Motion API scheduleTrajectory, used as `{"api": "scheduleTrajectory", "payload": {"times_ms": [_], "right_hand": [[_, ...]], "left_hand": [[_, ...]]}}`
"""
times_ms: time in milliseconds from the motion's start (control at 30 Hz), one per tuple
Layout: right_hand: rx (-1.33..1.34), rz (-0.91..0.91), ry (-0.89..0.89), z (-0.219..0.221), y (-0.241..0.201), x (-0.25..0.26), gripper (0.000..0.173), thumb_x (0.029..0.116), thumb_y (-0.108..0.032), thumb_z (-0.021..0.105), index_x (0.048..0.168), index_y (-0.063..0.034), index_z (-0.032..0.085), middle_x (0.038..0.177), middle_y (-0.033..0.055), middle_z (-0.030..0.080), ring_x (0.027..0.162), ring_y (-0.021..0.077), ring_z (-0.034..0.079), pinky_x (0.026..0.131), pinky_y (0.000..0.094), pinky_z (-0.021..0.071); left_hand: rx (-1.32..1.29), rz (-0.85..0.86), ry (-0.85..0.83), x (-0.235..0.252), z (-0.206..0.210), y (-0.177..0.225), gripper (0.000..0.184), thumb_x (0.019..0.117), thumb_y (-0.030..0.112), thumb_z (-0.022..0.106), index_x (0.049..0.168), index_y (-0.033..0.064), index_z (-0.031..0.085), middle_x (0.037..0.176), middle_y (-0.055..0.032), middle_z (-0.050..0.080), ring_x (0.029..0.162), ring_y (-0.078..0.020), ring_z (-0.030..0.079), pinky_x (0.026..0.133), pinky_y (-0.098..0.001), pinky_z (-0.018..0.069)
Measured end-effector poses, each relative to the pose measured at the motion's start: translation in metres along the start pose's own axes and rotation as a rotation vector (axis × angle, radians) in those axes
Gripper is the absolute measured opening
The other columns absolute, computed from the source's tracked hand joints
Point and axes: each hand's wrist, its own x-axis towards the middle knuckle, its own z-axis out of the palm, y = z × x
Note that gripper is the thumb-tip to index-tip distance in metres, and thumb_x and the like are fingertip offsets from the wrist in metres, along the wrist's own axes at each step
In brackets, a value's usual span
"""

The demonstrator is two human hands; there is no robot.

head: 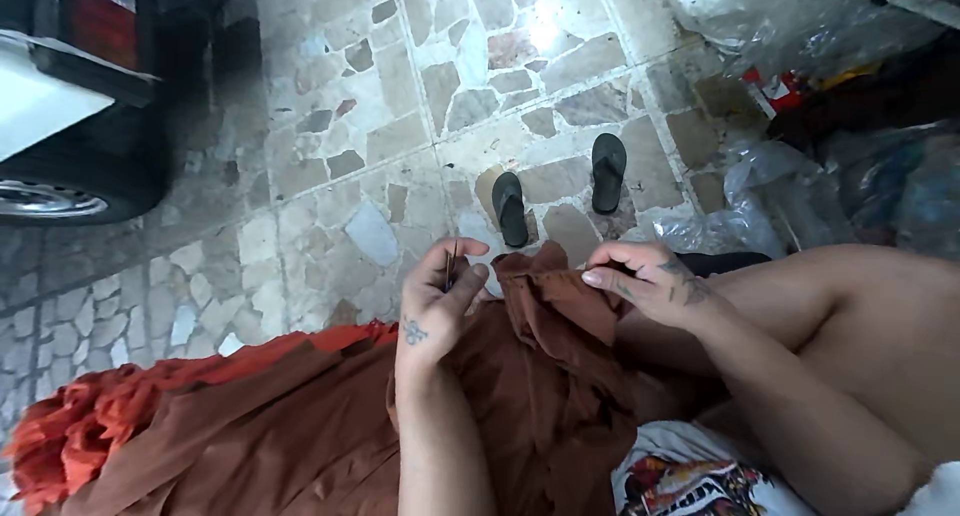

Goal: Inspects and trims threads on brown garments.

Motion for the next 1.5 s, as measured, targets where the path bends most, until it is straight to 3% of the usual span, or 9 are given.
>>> {"api": "scheduleTrajectory", "payload": {"times_ms": [600,767,867,967,1033,1200,1267,1333,1500], "right_hand": [[0.022,0.352,-0.175,-0.039,0.019,0.0,0.017,0.0986,-0.017,0.067,0.083,-0.0095,0.066,0.072,-0.0039,0.061,0.069,0.0016,0.058,0.068,0.0217,0.0484],[-0.307,0.51,-0.312,-0.034,0.008,0.009,0.02,0.1028,-0.022,0.063,0.099,-0.0037,0.07,0.092,0.0106,0.067,0.089,0.0202,0.064,0.085,0.0434,0.0512],[-0.343,0.226,-0.148,-0.01,-0.001,0.009,0.022,0.0978,-0.023,0.068,0.109,-0.0041,0.072,0.109,0.0144,0.07,0.103,0.0278,0.068,0.093,0.0501,0.0543],[-0.167,-0.162,-0.011,0.03,-0.011,0.011,0.035,0.099,-0.033,0.065,0.12,-0.0056,0.071,0.118,0.0092,0.071,0.115,0.0179,0.066,0.1,0.0405,0.0544],[-0.035,-0.282,0.008,0.051,-0.013,0.014,0.028,0.1018,-0.025,0.062,0.112,-0.0015,0.073,0.11,0.009,0.073,0.11,0.014,0.066,0.099,0.0332,0.0534],[-0.006,-0.24,0.072,0.05,-0.013,0.008,0.029,0.1063,-0.022,0.054,0.102,0.0001,0.071,0.093,0.0066,0.071,0.087,0.004,0.066,0.079,0.0194,0.0543],[-0.096,-0.298,0.132,0.043,-0.017,0.006,0.029,0.1043,-0.025,0.057,0.097,-0.0009,0.073,0.088,0.0065,0.072,0.082,0.0048,0.067,0.074,0.0202,0.0554],[-0.182,-0.346,0.162,0.036,-0.021,0.006,0.028,0.102,-0.024,0.06,0.092,-0.0014,0.074,0.083,0.0069,0.071,0.078,0.0071,0.066,0.069,0.0213,0.0543],[-0.367,-0.311,0.132,0.019,-0.014,0.001,0.029,0.1022,-0.025,0.058,0.088,-0.0054,0.074,0.081,0.0052,0.072,0.074,0.0105,0.068,0.064,0.0262,0.0544]], "left_hand": [[0.028,0.02,0.054,-0.004,-0.006,0.0,0.029,0.0892,0.004,0.061,0.116,0.0137,0.069,0.059,0.0112,0.053,0.046,0.0024,0.044,0.045,-0.014,0.0376],[-0.159,0.093,-0.056,-0.003,0.005,-0.001,0.024,0.0928,0.011,0.062,0.115,0.0168,0.07,0.061,0.0106,0.05,0.049,0.0016,0.044,0.047,-0.0157,0.0394],[-0.349,0.143,-0.167,-0.004,0.018,0.003,0.019,0.0975,0.02,0.066,0.115,0.0203,0.072,0.068,0.01,0.057,0.053,0.0028,0.047,0.051,-0.0154,0.0422],[-0.492,0.153,-0.239,-0.005,0.029,0.008,0.018,0.0994,0.021,0.065,0.116,0.0188,0.072,0.071,0.0092,0.06,0.055,0.004,0.048,0.053,-0.0143,0.0426],[-0.56,0.158,-0.266,-0.005,0.034,0.01,0.018,0.1003,0.022,0.064,0.116,0.0174,0.071,0.07,0.0092,0.059,0.056,0.0038,0.048,0.053,-0.0143,0.0415],[-0.492,0.204,-0.223,-0.004,0.033,0.007,0.019,0.0987,0.022,0.068,0.117,0.0173,0.07,0.072,0.0093,0.062,0.059,0.002,0.053,0.058,-0.0174,0.0488],[-0.305,0.223,-0.165,-0.005,0.028,0.008,0.021,0.0959,0.02,0.071,0.117,0.0172,0.07,0.071,0.0102,0.061,0.061,0.0022,0.056,0.061,-0.0176,0.0529],[-0.056,0.236,-0.129,-0.006,0.026,0.01,0.016,0.0947,0.018,0.071,0.11,0.0139,0.072,0.071,0.0103,0.06,0.06,0.0056,0.052,0.057,-0.0123,0.046],[0.319,0.204,-0.225,-0.006,0.019,0.01,0.018,0.098,0.017,0.061,0.095,0.0056,0.075,0.078,0.0053,0.068,0.066,0.0068,0.056,0.06,-0.0116,0.0459]]}}
